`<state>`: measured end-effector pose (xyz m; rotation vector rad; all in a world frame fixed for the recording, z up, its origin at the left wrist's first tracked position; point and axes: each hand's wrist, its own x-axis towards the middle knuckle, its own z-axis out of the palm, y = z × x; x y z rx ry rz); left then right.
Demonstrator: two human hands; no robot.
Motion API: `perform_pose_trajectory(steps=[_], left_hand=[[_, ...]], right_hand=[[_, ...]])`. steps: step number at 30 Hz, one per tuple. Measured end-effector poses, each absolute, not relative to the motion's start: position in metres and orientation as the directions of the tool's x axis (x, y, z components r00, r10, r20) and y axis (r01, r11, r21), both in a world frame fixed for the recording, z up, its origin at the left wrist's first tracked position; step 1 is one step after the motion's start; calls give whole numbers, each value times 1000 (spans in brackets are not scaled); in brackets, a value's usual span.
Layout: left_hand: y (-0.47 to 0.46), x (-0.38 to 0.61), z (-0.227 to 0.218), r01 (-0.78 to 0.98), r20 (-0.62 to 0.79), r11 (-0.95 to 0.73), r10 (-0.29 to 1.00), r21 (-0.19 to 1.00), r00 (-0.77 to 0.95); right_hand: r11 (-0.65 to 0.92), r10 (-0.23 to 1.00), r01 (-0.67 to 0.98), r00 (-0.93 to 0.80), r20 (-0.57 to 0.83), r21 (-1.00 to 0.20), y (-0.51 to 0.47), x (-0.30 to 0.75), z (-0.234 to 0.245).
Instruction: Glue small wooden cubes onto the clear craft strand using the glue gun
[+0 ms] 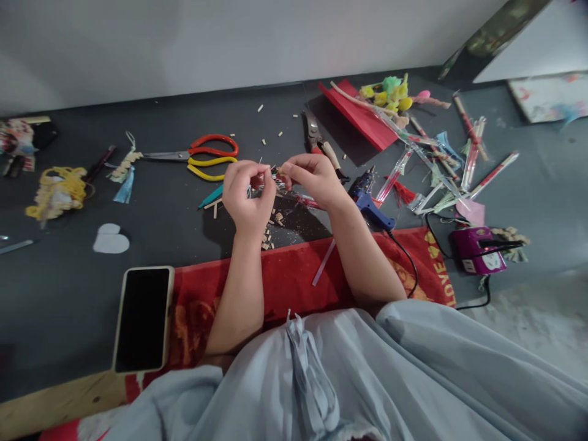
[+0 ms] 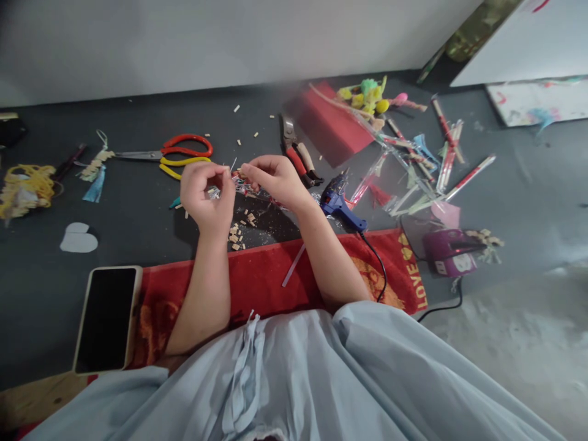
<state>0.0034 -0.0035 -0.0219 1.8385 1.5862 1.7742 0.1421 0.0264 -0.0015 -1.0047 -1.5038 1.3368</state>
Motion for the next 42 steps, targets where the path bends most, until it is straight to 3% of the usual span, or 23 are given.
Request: perform_pose_trajectory(steps=[11,27,37,42], left_hand=[[-4,4,-23,549,632,-468,760,693,-150],[-4,6,-23,583,627,-437,762,685,-165],[-1,6,-25,569,530,-261,759,780,-378],[-2,6,-20,563,438,-181,822,806,-364]], right_hand=[[161,946,95,-299,126,-982,27,143,-3],[203,961,228,-233,149,-952,26,136,-5],[225,955,175,-234,182,-959,25,140,-2],[220,953,133,-239,184,-966,25,142,1]])
